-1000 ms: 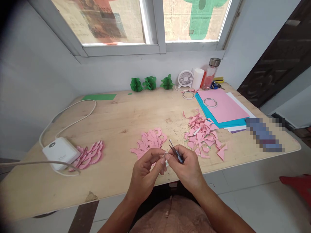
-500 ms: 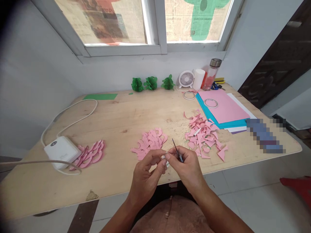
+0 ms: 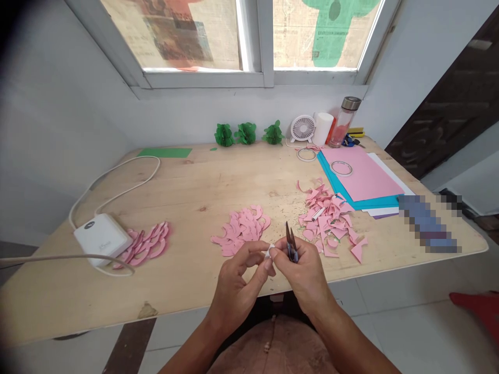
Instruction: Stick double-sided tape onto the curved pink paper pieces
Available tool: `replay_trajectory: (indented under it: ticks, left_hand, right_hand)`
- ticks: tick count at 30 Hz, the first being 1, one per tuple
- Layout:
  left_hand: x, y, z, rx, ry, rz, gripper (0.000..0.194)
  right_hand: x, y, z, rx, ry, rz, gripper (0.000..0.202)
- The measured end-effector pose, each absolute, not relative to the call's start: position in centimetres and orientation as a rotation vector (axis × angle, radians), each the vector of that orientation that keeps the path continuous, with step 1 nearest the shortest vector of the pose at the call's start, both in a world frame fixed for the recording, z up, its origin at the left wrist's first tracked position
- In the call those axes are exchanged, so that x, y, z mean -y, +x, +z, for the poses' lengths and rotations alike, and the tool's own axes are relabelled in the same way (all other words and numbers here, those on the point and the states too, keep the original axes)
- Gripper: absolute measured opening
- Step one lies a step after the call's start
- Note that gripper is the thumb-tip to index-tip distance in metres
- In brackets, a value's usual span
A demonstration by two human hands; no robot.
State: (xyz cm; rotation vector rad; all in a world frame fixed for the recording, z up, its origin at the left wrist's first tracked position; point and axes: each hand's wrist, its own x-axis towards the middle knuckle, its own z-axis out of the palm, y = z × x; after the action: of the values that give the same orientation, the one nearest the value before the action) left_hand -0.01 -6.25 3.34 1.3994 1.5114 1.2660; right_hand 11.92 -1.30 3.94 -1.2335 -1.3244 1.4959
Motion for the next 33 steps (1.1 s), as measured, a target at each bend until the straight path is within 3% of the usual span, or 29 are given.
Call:
replay_trajectory:
  ticks: [14,33]
  left_hand:
    - [6.2,-0.3,3.7,-1.314,1.115,1.287,0.007]
    - [5.4,-1.1,3.6,-1.195,0.966,1.428,0.014]
  right_hand:
    - [1.4,12.1,3.8,1.369,-1.267,1.391,0.018]
    - [1.4,13.6,3.9,1.989,-1.112,1.041,0.025]
